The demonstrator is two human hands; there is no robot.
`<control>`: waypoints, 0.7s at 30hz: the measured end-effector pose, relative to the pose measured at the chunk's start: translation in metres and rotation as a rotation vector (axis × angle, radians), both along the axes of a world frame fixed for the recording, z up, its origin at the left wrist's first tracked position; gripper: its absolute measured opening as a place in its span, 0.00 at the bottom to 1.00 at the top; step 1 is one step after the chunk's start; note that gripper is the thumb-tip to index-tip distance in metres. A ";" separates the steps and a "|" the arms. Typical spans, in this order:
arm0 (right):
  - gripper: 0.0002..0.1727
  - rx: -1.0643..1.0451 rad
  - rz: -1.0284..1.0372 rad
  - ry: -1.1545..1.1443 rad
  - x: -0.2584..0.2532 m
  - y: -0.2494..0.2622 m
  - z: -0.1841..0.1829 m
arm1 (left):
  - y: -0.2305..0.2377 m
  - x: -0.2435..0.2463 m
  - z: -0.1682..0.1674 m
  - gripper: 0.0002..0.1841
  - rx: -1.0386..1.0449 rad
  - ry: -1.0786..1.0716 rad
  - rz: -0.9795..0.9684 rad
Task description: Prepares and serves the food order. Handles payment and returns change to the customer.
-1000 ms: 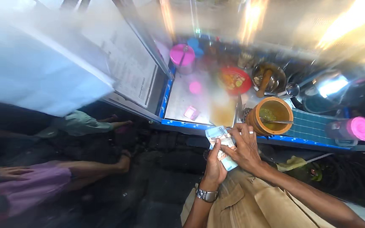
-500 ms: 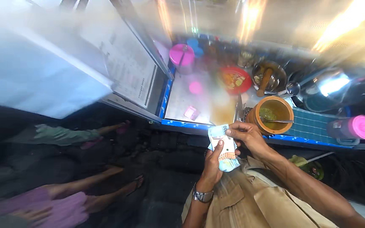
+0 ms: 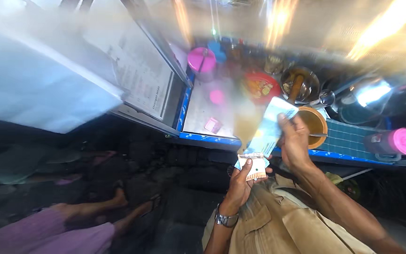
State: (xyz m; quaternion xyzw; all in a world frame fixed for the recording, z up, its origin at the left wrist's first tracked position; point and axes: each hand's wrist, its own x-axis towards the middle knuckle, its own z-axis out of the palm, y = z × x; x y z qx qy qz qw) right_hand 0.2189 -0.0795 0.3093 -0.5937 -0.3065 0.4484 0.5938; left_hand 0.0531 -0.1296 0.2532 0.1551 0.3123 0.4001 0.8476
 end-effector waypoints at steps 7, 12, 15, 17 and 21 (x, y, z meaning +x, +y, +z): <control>0.18 0.139 0.372 -0.968 0.045 0.009 0.003 | 0.003 -0.006 -0.011 0.28 -0.054 -0.069 0.033; 0.16 0.307 0.567 -1.297 0.037 -0.009 -0.013 | 0.008 -0.009 -0.006 0.25 -0.080 -0.038 0.080; 0.32 0.356 0.752 -1.283 0.021 -0.034 -0.018 | 0.012 -0.003 0.007 0.25 -0.171 0.128 0.088; 0.36 0.351 0.826 -1.303 0.015 -0.040 -0.024 | 0.013 0.000 0.012 0.27 -0.198 0.163 0.063; 0.22 0.317 0.876 -1.196 0.018 -0.036 -0.028 | 0.012 0.000 0.008 0.30 -0.116 0.126 0.039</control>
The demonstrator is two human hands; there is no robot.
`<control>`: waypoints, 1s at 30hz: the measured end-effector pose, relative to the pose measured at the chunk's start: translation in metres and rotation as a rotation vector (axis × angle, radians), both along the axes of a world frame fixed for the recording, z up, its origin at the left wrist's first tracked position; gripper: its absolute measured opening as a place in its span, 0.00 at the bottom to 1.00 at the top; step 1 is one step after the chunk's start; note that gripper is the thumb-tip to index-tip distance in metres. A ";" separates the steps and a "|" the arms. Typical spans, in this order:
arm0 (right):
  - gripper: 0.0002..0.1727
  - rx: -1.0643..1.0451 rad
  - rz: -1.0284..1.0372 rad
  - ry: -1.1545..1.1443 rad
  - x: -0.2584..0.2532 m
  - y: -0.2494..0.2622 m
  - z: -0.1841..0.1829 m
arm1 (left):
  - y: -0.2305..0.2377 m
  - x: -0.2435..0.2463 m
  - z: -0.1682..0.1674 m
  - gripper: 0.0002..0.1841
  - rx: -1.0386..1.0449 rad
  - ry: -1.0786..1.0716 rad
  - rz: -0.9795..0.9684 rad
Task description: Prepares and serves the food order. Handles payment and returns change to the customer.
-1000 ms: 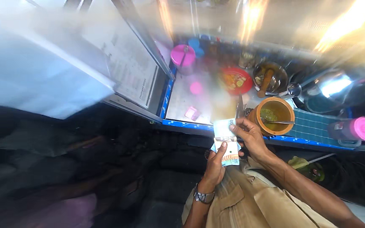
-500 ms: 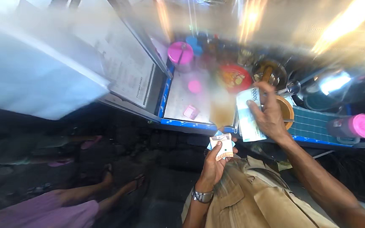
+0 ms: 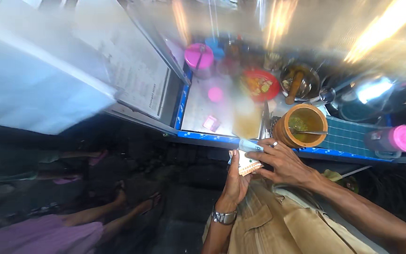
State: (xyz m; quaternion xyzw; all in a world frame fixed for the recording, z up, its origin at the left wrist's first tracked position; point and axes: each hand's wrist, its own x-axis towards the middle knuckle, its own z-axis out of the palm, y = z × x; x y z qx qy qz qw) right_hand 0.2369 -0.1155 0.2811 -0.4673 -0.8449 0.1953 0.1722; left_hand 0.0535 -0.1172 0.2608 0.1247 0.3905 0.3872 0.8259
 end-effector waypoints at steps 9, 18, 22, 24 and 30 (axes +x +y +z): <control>0.13 -0.324 0.018 0.402 0.013 0.012 0.002 | -0.001 -0.002 -0.003 0.38 0.047 0.013 -0.009; 0.14 -0.547 -0.147 0.576 0.012 0.016 0.029 | -0.005 -0.009 -0.002 0.36 0.083 -0.147 -0.056; 0.16 -0.550 -0.151 0.423 0.012 0.022 0.034 | -0.009 -0.010 -0.008 0.41 0.119 -0.297 -0.033; 0.17 -0.464 -0.105 0.265 0.011 0.026 0.033 | -0.011 -0.009 -0.009 0.41 0.116 -0.304 -0.023; 0.16 -0.299 -0.120 0.122 0.004 0.032 0.033 | -0.014 -0.008 0.004 0.18 0.032 -0.082 -0.030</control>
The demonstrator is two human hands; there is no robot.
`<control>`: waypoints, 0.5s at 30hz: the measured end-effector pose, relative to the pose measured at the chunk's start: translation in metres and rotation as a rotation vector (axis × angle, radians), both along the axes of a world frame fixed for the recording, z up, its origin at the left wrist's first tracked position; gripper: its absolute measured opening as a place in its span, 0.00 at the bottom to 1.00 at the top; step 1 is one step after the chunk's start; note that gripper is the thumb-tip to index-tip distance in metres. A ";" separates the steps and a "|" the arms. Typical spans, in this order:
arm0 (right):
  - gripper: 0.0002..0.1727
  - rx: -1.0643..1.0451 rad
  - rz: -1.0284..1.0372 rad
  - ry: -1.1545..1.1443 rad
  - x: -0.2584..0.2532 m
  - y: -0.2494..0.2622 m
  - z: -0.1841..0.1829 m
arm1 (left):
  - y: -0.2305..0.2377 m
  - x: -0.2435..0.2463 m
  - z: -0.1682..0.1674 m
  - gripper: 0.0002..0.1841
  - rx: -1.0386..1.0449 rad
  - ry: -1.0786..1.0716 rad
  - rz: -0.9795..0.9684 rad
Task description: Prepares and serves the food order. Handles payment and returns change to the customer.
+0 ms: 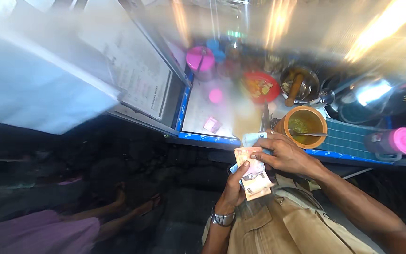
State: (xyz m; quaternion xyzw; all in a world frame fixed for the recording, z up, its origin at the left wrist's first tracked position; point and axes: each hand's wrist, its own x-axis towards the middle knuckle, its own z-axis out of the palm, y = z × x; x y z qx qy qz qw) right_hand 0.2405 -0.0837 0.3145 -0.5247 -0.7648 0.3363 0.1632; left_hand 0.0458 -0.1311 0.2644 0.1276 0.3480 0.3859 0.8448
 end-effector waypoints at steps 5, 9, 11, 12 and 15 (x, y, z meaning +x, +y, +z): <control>0.30 -0.163 -0.402 0.251 -0.010 -0.007 -0.005 | 0.008 0.013 0.000 0.11 -0.010 0.182 0.218; 0.20 -0.191 -0.471 0.321 -0.019 -0.018 -0.016 | 0.013 0.017 -0.002 0.13 0.015 0.250 0.310; 0.07 -0.084 -0.497 0.377 -0.024 -0.024 -0.025 | 0.013 0.017 -0.004 0.12 0.025 0.242 0.336; 0.05 -0.016 -0.485 0.383 -0.025 -0.026 -0.029 | 0.012 0.016 -0.003 0.13 0.022 0.221 0.331; 0.05 0.143 -0.354 0.395 -0.019 -0.032 -0.039 | 0.014 0.012 0.001 0.21 -0.025 0.133 0.360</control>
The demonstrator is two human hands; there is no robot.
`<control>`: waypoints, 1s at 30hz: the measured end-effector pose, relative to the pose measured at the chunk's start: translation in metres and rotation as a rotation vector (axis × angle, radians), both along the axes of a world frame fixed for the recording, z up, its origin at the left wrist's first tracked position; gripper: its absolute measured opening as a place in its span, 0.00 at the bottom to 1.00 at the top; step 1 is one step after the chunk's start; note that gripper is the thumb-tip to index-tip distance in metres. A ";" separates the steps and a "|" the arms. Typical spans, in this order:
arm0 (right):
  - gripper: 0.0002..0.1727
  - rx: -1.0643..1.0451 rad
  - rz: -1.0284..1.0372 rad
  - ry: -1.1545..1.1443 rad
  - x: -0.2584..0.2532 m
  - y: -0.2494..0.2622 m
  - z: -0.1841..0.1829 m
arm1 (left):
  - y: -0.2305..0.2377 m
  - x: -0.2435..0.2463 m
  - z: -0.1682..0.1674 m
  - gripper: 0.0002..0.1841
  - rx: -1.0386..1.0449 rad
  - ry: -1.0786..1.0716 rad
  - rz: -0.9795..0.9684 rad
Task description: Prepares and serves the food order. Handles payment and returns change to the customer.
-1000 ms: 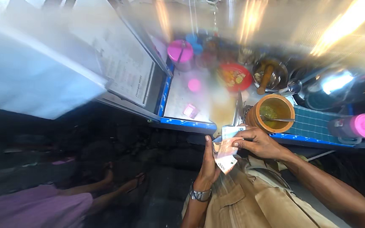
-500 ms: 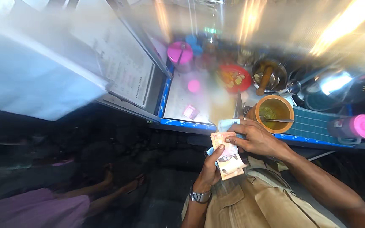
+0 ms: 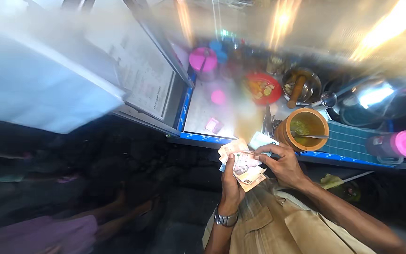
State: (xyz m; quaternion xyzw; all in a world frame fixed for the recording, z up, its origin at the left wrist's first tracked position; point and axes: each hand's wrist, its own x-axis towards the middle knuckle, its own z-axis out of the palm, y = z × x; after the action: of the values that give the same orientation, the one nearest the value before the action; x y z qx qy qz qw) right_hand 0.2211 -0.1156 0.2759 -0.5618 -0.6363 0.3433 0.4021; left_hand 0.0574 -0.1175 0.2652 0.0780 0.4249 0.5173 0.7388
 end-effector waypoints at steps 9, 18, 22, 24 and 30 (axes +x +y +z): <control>0.21 -0.080 -0.039 0.001 0.004 0.006 0.003 | 0.004 0.001 -0.008 0.12 0.078 0.070 0.137; 0.07 0.350 0.294 -0.178 0.011 -0.002 -0.020 | 0.012 -0.006 -0.011 0.22 -0.027 0.035 0.179; 0.15 0.177 0.030 -0.132 0.012 -0.003 -0.014 | 0.015 -0.011 -0.012 0.12 -0.013 0.175 0.229; 0.26 -0.035 -0.063 -0.118 0.004 0.002 -0.005 | 0.013 -0.007 -0.010 0.13 0.005 0.211 0.206; 0.13 -0.286 -0.106 -0.015 -0.021 0.010 -0.001 | 0.007 0.006 -0.005 0.14 0.032 0.117 0.090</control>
State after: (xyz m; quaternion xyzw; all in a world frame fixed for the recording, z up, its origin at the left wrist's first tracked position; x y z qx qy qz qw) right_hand 0.1997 -0.1061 0.2751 -0.6488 -0.5531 0.4047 0.3307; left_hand 0.0637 -0.1107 0.2598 0.1005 0.4622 0.5512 0.6873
